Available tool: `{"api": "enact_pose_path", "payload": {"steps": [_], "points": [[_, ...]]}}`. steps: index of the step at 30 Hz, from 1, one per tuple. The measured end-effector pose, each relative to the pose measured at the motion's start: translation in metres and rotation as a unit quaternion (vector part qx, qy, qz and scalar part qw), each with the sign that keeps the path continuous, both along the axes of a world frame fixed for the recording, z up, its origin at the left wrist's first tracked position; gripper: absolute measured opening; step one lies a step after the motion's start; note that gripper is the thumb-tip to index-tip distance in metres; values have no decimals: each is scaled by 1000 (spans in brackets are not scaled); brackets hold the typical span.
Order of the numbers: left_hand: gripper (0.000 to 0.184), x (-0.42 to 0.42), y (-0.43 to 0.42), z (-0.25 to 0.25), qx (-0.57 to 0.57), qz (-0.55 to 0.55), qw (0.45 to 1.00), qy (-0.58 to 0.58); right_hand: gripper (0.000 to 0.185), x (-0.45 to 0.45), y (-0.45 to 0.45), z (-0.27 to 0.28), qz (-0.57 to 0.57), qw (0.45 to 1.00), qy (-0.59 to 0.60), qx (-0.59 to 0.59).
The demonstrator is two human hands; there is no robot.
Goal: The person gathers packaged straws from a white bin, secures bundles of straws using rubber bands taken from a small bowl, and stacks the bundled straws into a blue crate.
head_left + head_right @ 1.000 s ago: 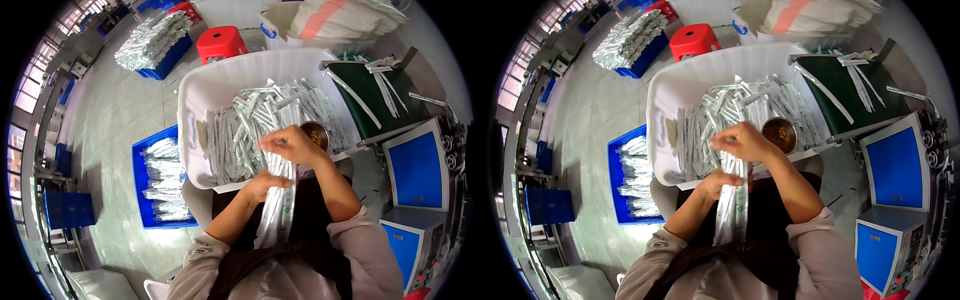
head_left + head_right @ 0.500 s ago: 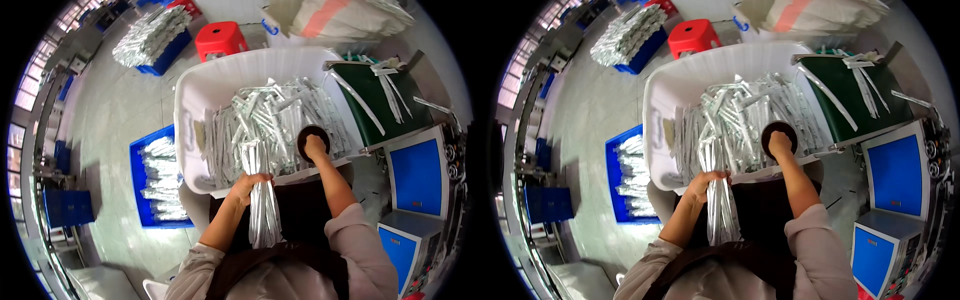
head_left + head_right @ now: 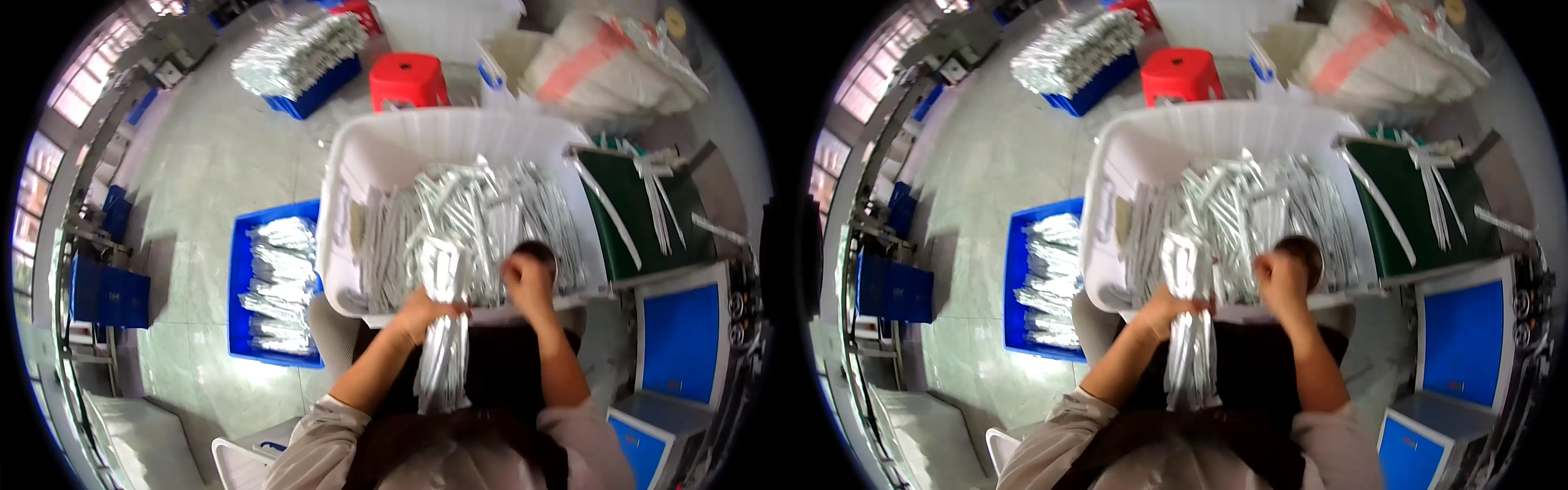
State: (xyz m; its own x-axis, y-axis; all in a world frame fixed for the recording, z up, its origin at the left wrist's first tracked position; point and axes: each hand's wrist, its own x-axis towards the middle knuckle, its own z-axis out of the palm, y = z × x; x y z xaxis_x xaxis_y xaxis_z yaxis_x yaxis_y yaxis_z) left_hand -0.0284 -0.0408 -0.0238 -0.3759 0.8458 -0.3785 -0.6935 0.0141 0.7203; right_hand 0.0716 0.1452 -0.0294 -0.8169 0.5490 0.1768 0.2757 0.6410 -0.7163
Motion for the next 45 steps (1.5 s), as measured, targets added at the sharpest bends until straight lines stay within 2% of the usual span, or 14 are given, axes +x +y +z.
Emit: {"api": "enact_pose_path", "payload": {"steps": [2, 8, 13, 14, 17, 18, 20, 23, 25, 34, 38, 41, 43, 45], "points": [[46, 5, 1, 8, -10, -27, 1000, 6, 10, 1, -34, 50, 121, 992, -22, -33], [41, 12, -1, 21, 26, -19, 998, 58, 10, -1, -44, 56, 120, 993, 2, 13], [54, 27, -12, 26, 232, -230, 943, -58, 4, -52, -4, 18, 38, 987, 50, 149], [59, 22, -15, 14, 233, -246, 940, -44, 4, -52, 6, 0, 69, 992, 103, -8], [51, 6, -39, -5, 262, -144, 946, -126, 19, -16, -21, -1, 43, 857, 100, -503], [52, 0, -44, -24, 279, -141, 938, -150, 17, -3, -30, -18, 242, 721, 244, -601], [51, 3, -47, -31, 304, -132, 920, -209, 14, 8, -68, 9, 223, 554, 263, -758], [50, 6, -40, -34, 328, -135, 908, -222, 16, -8, -83, 50, 136, 653, 305, -680], [50, 6, -42, -28, 295, -133, 929, -181, 30, -24, -81, 50, 183, 911, 247, -275], [47, 16, -28, -5, 192, -201, 959, -47, 37, -43, -56, 120, 423, 897, 21, -123], [34, 25, -18, -14, 159, -244, 956, 23, 42, -44, -55, 127, 529, 824, -186, -84], [53, 25, -24, -8, 212, -189, 957, -63, 66, -45, -52, 100, 448, 844, 76, -284], [53, 21, -30, 11, 249, -171, 953, -22, 92, -45, -77, 84, 359, 738, 155, -550], [63, 31, -44, 9, 95, -59, 994, -20, 97, -37, -98, 67, 298, 658, 132, -679]]}}
